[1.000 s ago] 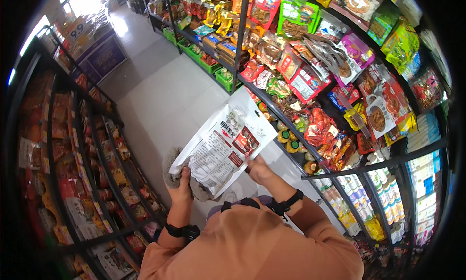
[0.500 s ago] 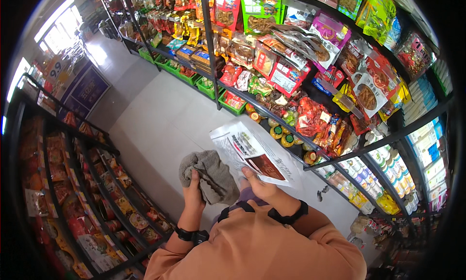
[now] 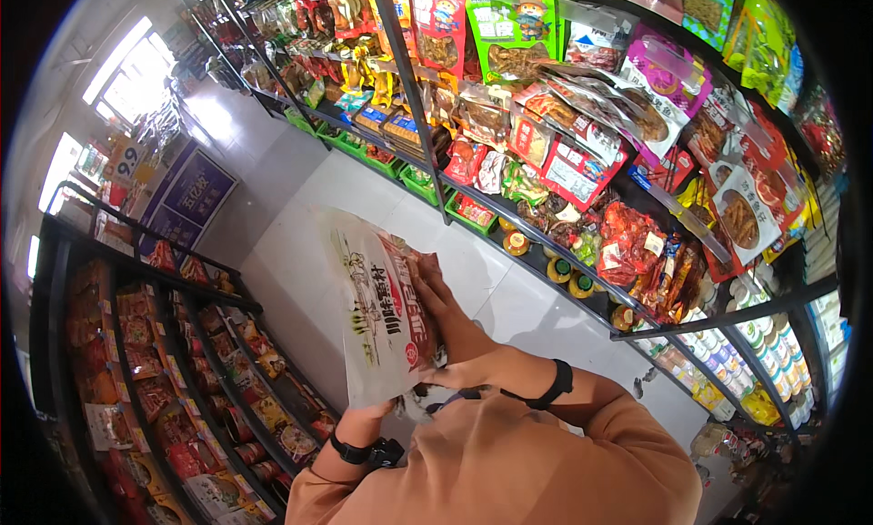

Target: The person picks up a package of snack food from a store shelf, wipes the front and back of the bag with a cloth, and then returns it to the shelf.

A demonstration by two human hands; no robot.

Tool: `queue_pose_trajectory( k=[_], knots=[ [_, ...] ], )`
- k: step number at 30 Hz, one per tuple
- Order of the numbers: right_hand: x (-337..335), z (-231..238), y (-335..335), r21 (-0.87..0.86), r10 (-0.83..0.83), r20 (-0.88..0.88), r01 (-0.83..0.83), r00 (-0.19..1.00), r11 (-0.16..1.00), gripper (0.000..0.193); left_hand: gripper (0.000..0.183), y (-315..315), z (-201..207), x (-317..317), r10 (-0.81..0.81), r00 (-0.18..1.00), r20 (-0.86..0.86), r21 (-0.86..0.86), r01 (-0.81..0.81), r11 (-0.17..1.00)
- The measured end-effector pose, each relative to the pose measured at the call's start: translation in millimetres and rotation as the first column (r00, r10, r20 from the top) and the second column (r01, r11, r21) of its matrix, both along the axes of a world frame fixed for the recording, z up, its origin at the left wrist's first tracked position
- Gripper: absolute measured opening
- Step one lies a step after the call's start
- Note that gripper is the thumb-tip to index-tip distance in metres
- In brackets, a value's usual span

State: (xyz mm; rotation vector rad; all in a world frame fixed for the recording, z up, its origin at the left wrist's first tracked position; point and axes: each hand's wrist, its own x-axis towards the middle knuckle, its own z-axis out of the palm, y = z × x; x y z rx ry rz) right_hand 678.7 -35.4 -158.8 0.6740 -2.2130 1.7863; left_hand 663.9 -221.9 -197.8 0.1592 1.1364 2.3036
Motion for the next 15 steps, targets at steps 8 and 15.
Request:
queue_pose_trajectory(
  k=[8, 15],
  knots=[
    [-70, -26, 46, -0.258, 0.21, -0.006, -0.204, 0.978, 0.944, 0.103, 0.062, 55, 3, -107, -0.046, 0.97, -0.239, -0.179, 0.003, 0.984],
    [-122, 5, 77, -0.36, -0.242, -0.132, 0.181, 0.961, 0.915, 0.095, 0.074, 120, 48, -157, -0.265, 0.721, -0.64, -0.438, -0.059, 0.897]
  ],
)
